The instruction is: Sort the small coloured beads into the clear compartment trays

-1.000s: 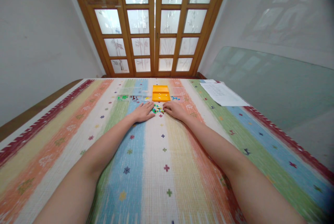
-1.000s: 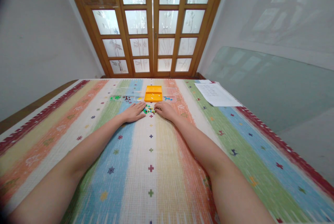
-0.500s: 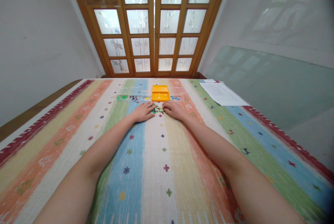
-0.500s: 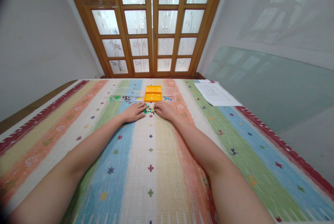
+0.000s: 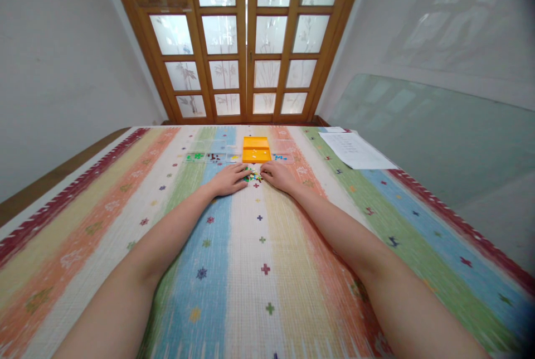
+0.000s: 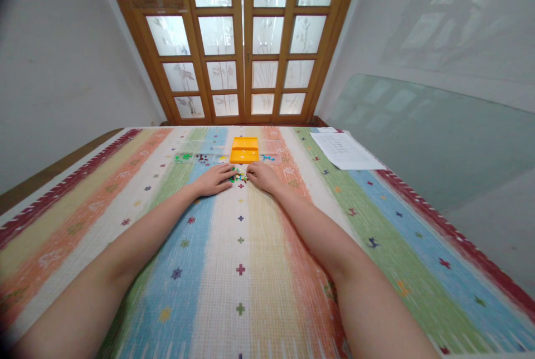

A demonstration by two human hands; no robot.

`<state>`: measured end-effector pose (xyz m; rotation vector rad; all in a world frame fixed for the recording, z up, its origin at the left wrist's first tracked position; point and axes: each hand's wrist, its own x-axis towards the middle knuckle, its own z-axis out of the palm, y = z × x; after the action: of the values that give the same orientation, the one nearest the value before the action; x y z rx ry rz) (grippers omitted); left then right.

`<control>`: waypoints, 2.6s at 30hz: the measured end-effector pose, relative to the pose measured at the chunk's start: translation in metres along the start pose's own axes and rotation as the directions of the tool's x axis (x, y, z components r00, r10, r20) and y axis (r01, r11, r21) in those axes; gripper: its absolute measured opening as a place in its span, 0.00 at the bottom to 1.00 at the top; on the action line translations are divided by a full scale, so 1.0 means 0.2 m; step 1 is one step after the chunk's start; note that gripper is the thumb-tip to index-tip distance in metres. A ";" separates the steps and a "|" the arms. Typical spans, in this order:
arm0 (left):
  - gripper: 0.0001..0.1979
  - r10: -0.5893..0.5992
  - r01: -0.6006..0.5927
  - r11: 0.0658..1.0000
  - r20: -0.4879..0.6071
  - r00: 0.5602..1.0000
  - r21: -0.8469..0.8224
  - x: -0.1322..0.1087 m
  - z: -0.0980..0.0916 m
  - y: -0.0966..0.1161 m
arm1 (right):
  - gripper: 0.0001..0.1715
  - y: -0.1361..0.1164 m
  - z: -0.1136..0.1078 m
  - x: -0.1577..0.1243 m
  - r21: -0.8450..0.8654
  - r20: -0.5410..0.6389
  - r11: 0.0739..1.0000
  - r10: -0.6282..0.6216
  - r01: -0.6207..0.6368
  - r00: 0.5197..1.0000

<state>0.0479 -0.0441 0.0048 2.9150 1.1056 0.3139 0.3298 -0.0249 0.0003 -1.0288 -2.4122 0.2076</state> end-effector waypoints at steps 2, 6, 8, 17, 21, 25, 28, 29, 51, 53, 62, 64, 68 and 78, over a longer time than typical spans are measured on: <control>0.30 0.015 -0.015 1.000 -0.004 1.000 -0.005 0.00 0.00 0.00 | 0.08 -0.01 0.00 0.00 0.006 0.009 1.000 -0.001 0.001 1.000; 0.30 0.018 -0.018 1.000 0.001 1.000 -0.001 0.00 -0.01 0.01 | 0.08 -0.02 -0.01 0.00 0.013 0.009 1.000 -0.016 0.016 1.000; 0.30 0.014 -0.014 1.000 0.011 1.000 0.002 0.00 -0.01 0.02 | 0.08 -0.02 -0.01 0.00 0.008 0.005 1.000 -0.012 0.012 1.000; 0.32 0.009 -0.008 1.000 0.062 0.998 -0.001 0.01 -0.02 0.04 | 0.07 -0.03 -0.01 0.00 -0.001 -0.010 0.998 0.059 -0.059 0.998; 0.35 0.004 -0.005 1.000 0.095 0.995 0.005 0.01 -0.02 0.06 | 0.07 -0.03 -0.01 0.00 -0.001 -0.014 0.998 0.061 -0.061 0.998; 0.37 0.017 -0.018 1.000 0.128 0.992 0.006 0.01 -0.03 0.08 | 0.07 -0.02 0.00 0.00 -0.008 -0.016 0.997 0.076 -0.076 0.997; 0.37 0.021 -0.023 1.000 0.143 0.989 0.014 0.02 -0.02 0.08 | 0.07 -0.02 0.00 0.00 -0.027 -0.017 0.997 0.069 -0.070 0.997; 0.37 0.019 -0.022 1.000 0.146 0.989 0.017 0.02 -0.02 0.08 | 0.07 -0.02 0.00 0.00 -0.038 -0.014 0.998 0.058 -0.058 0.998; 0.41 -0.129 0.131 0.991 0.149 0.980 -0.005 0.01 0.02 0.05 | 0.09 -0.05 -0.01 0.01 -0.046 0.004 0.999 0.019 -0.019 1.000; 0.41 -0.152 0.153 0.988 0.150 0.977 0.003 0.01 0.03 0.04 | 0.08 -0.05 -0.01 0.01 -0.041 0.013 0.999 0.019 -0.019 1.000; 0.40 -0.235 0.235 0.972 0.102 0.967 0.011 0.00 0.05 0.00 | 0.05 -0.03 -0.01 0.00 -0.015 0.012 1.000 -0.006 0.006 1.000; 0.41 -0.245 0.246 0.969 0.102 0.964 0.008 0.00 0.05 0.00 | 0.06 -0.02 0.00 0.00 -0.021 0.012 1.000 -0.006 0.006 1.000; 0.40 -0.251 0.252 0.968 0.067 0.966 0.003 -0.01 0.02 0.00 | 0.06 -0.02 0.01 0.01 -0.018 0.010 1.000 0.002 -0.002 1.000; 0.27 -0.235 0.231 0.972 -0.128 0.964 -0.044 -0.02 -0.04 -0.04 | 0.02 -0.03 0.00 0.01 0.010 -0.004 0.999 0.046 -0.046 0.999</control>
<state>0.0391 -0.0414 0.0107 2.7337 1.4328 0.5186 0.3248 -0.0271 0.0024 -1.0804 -2.3832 0.2327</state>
